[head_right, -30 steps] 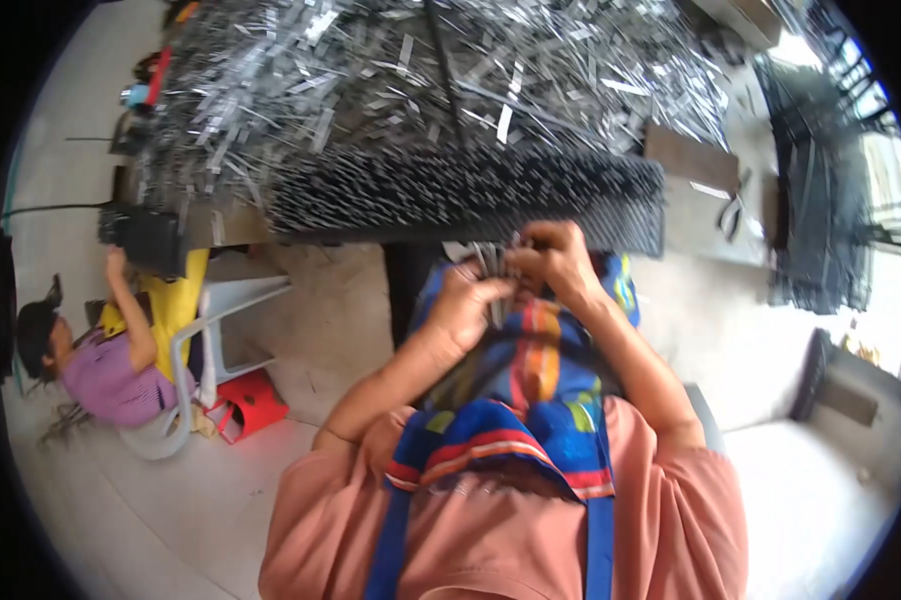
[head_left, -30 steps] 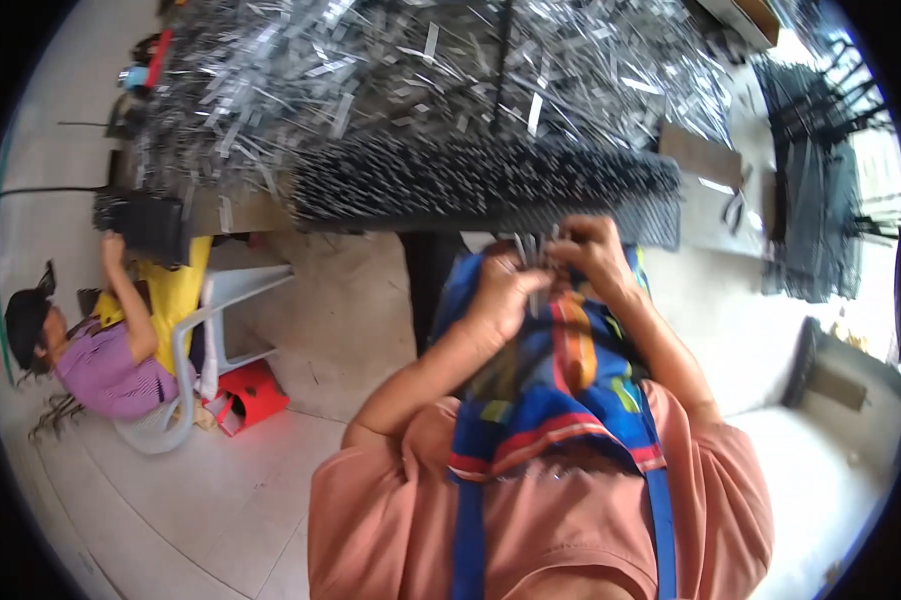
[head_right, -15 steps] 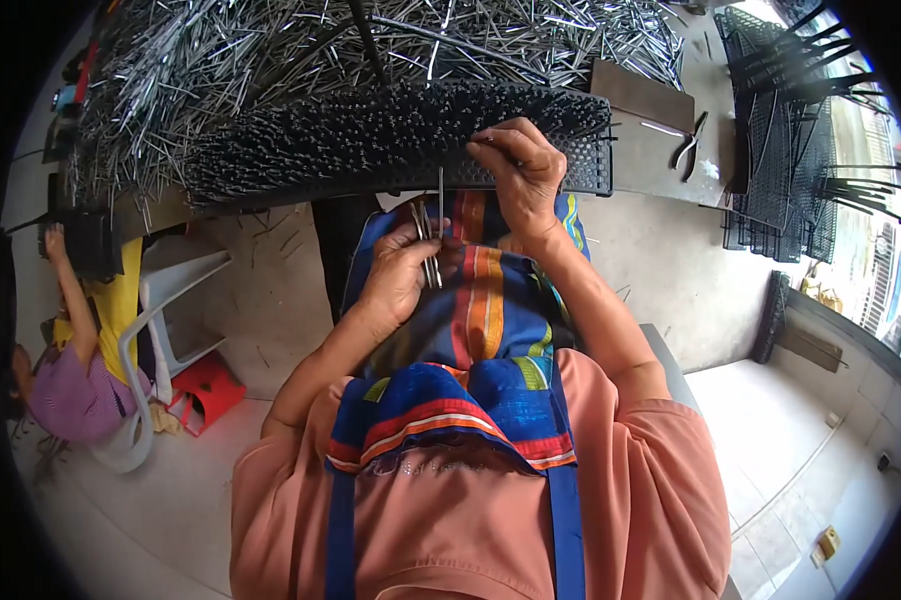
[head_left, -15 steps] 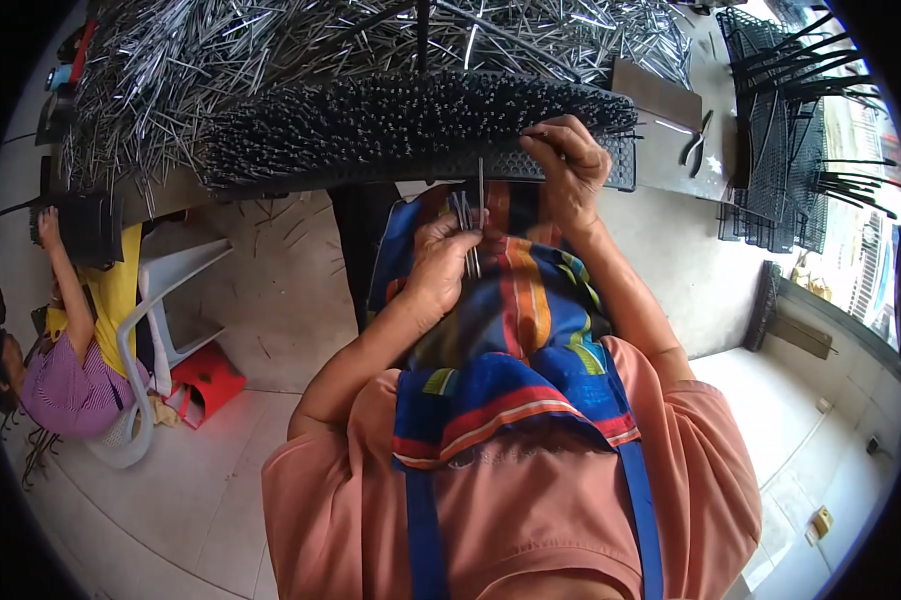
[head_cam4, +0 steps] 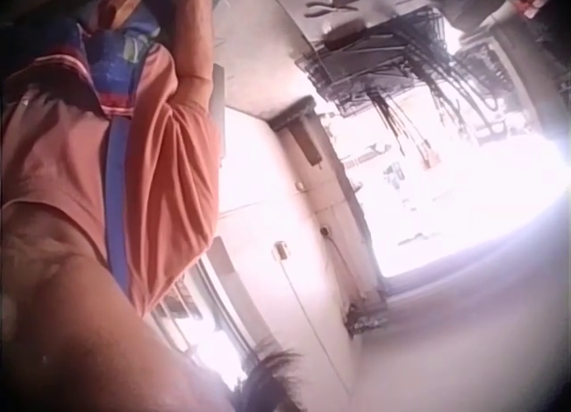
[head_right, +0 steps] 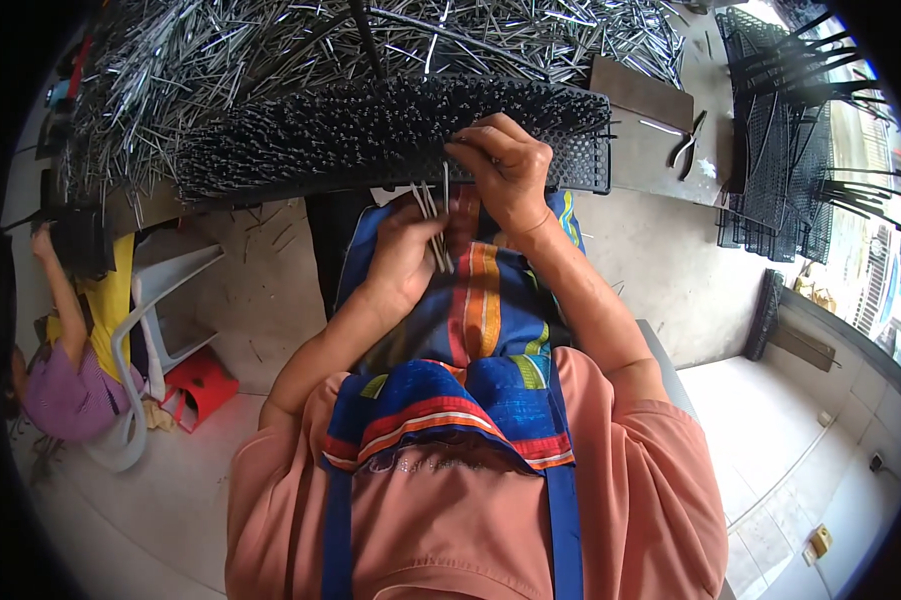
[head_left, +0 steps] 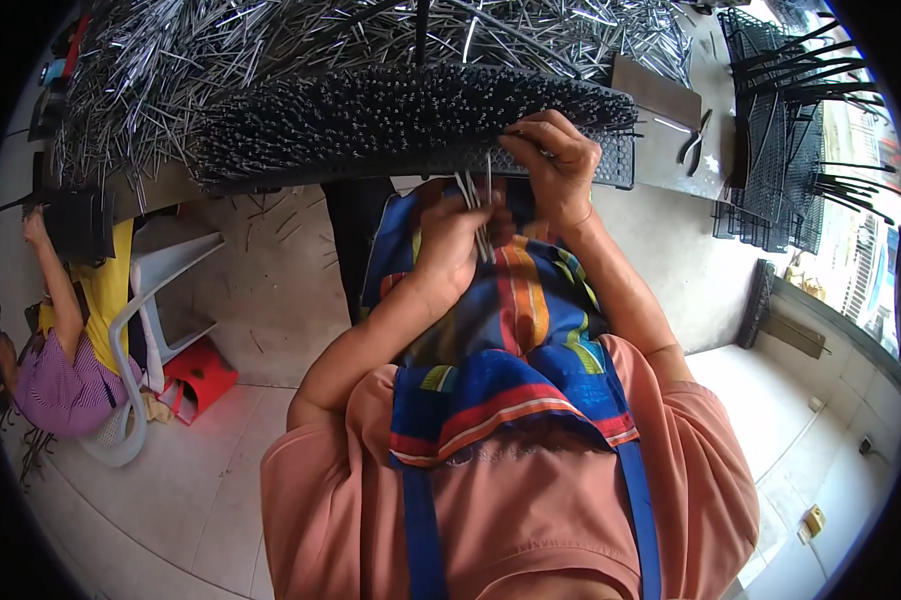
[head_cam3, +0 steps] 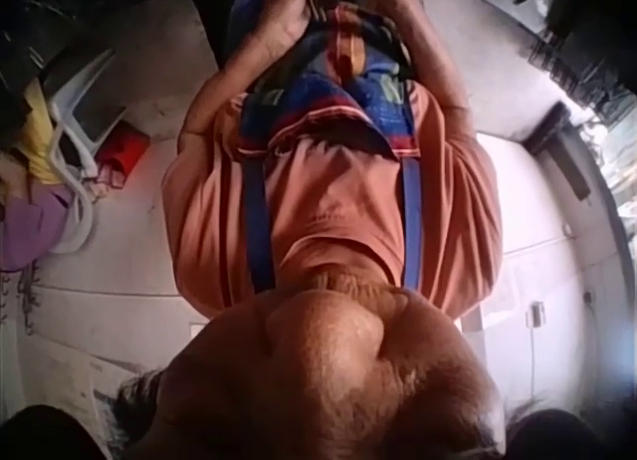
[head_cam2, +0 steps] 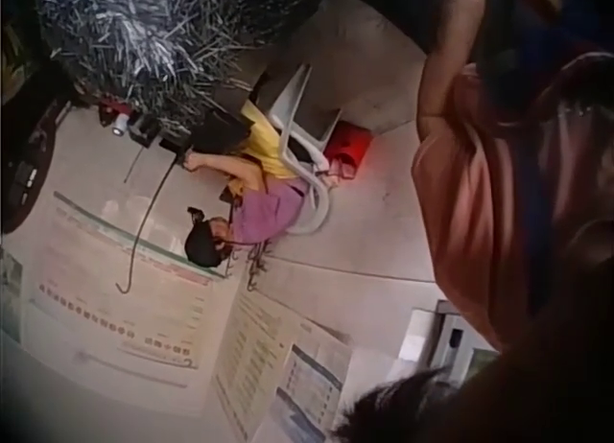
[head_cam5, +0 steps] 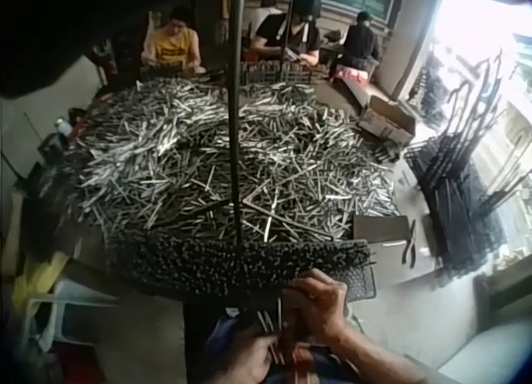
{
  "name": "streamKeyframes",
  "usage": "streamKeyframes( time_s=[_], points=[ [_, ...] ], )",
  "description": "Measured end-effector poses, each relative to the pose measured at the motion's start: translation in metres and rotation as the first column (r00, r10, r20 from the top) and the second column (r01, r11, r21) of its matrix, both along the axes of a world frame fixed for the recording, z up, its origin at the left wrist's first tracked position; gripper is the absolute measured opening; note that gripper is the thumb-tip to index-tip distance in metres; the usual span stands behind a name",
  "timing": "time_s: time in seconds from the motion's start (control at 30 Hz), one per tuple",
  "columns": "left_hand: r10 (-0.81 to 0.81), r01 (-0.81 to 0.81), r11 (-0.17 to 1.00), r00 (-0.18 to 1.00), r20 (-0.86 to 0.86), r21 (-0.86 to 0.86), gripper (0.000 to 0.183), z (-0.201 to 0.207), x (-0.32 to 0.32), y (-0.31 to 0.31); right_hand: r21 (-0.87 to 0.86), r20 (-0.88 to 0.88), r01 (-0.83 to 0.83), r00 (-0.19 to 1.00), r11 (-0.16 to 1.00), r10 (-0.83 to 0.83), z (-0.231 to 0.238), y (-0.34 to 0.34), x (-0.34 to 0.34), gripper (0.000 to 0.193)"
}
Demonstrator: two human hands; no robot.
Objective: The person is seen inserting thin metal strips into a black mesh grid at an assembly station.
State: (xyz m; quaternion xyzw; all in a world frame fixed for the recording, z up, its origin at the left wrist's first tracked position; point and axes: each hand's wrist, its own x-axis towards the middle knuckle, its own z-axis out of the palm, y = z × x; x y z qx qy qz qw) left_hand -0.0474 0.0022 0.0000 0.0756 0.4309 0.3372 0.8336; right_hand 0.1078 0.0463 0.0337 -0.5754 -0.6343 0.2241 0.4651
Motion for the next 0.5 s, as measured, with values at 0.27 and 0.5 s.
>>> streamKeyframes(
  time_s=[0.27, 0.5],
  points=[
    [-0.236, 0.247, 0.962, 0.967, -0.099, 0.117, 0.018, 0.007, -0.029, -0.026, 0.007, -0.022, 0.051, 0.998, 0.999, -0.051, -0.002, 0.000, -0.005, 0.010],
    [-0.043, 0.060, 0.992, 0.989, -0.145, 0.111, 0.026, 0.004, -0.026, -0.018, -0.048, 0.041, 0.003, 0.999, 0.999, -0.001, -0.003, 0.002, -0.010, 0.012]
  ],
)
